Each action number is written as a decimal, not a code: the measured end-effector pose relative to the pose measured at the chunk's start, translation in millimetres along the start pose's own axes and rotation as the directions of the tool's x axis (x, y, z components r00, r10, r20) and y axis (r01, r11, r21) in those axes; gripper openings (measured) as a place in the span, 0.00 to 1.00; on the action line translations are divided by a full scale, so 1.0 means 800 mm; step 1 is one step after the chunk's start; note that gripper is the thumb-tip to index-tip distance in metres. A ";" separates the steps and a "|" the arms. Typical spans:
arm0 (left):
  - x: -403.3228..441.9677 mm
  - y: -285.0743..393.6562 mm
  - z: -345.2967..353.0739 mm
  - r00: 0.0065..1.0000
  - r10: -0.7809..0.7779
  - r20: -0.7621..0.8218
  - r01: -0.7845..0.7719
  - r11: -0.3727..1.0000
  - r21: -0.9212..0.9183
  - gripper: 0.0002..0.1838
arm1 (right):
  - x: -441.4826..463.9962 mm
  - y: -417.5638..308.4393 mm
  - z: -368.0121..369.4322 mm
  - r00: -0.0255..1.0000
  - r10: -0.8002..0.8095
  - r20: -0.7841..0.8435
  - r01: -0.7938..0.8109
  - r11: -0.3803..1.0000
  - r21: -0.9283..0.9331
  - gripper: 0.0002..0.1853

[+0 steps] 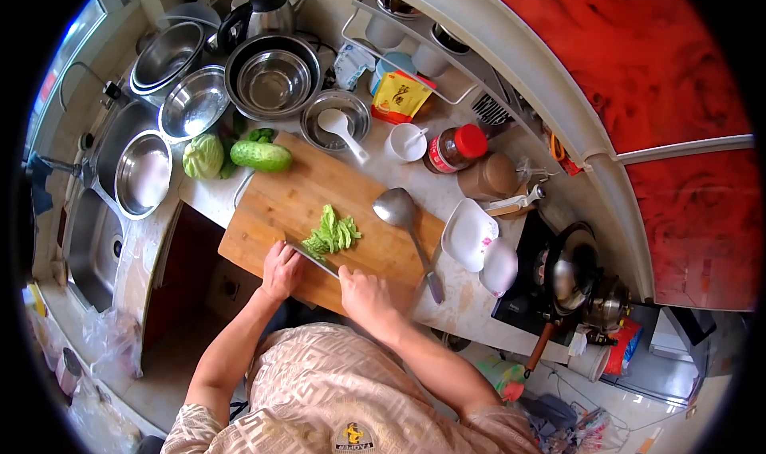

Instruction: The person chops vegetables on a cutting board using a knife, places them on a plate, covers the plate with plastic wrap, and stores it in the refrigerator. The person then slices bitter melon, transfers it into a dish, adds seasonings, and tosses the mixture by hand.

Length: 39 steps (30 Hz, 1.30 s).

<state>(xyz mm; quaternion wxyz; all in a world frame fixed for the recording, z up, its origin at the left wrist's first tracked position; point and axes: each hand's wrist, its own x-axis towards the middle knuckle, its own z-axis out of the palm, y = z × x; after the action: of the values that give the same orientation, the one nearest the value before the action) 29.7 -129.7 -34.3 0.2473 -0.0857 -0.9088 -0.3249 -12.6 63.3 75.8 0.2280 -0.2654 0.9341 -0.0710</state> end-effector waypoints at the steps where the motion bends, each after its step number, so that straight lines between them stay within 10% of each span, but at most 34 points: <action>1: -0.002 -0.002 0.001 0.999 -0.018 0.028 0.018 1.000 0.006 0.16 | -0.002 -0.001 -0.002 1.000 0.010 0.014 -0.009 1.000 -0.009 0.07; 39: -0.014 0.003 -0.014 0.995 -0.096 0.008 0.095 0.994 0.046 0.10 | 0.020 0.010 0.015 0.993 -0.111 -0.029 0.112 0.993 0.036 0.08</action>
<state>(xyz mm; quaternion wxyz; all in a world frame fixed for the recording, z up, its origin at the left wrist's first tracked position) 44.2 -134.9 -31.5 0.2287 -0.0382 -0.9203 -0.3151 -23.1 61.8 57.0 0.2157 -0.3121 0.9193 -0.1048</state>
